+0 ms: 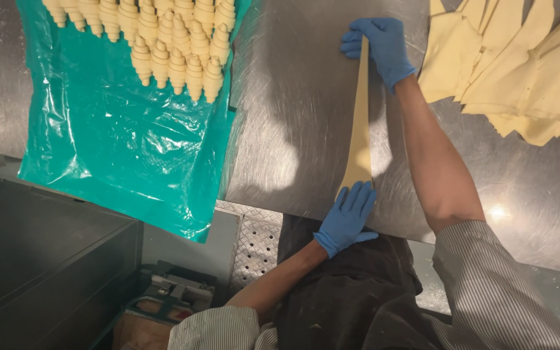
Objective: Rolling triangular pieces of dough into croissant shapes and placing them on a tray.
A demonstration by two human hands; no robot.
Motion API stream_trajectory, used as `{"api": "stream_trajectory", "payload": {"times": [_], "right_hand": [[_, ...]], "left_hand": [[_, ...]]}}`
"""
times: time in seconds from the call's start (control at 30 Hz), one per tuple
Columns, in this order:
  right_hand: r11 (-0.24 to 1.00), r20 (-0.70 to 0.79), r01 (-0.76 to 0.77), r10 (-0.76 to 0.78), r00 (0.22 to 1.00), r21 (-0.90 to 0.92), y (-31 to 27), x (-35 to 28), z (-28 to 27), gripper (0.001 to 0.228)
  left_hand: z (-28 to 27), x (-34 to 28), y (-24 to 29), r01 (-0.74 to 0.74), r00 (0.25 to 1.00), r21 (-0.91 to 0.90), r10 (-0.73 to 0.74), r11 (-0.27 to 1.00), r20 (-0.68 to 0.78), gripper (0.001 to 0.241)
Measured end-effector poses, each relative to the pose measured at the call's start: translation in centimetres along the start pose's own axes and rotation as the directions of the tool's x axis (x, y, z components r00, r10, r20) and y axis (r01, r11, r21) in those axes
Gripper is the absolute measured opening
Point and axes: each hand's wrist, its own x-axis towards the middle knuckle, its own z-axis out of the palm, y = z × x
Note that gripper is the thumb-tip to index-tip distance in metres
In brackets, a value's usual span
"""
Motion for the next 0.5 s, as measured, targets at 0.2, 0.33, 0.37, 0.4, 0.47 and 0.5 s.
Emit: {"api": "stream_trajectory", "payload": {"times": [0.2,0.33,0.37,0.4,0.47,0.5], "right_hand": [[0.908,-0.032,0.414,-0.416,0.909,-0.059,3.5,-11.3,-1.9,0.052],[0.798,0.028,0.338,-0.375,0.927,-0.499,3.6,-26.8,-0.1,0.055],[0.690,0.057,0.284,-0.332,0.941,-0.666,5.9,-30.0,0.1,0.058],[0.550,0.078,0.226,-0.279,0.957,-0.804,8.3,-33.4,0.1,0.060],[0.540,0.089,0.221,-0.260,0.962,-0.812,10.7,-35.6,0.7,0.064],[0.530,0.097,0.217,-0.246,0.964,-0.820,11.9,-36.7,1.0,0.069]], "left_hand": [[-2.8,-1.9,-2.2,0.123,0.917,-0.523,-0.299,0.843,-0.266,0.117],[-2.3,-2.2,-2.4,0.105,0.922,-0.698,-0.333,0.709,-0.199,0.122],[-2.4,-2.0,-2.1,0.114,0.924,-0.728,-0.342,0.677,-0.174,0.121],[-2.4,-2.0,-1.6,0.127,0.924,-0.758,-0.354,0.640,-0.144,0.121],[-1.5,-1.9,-1.1,0.130,0.923,-0.772,-0.360,0.622,-0.134,0.121],[-1.1,-2.0,-0.8,0.130,0.923,-0.783,-0.362,0.608,-0.128,0.122]]}}
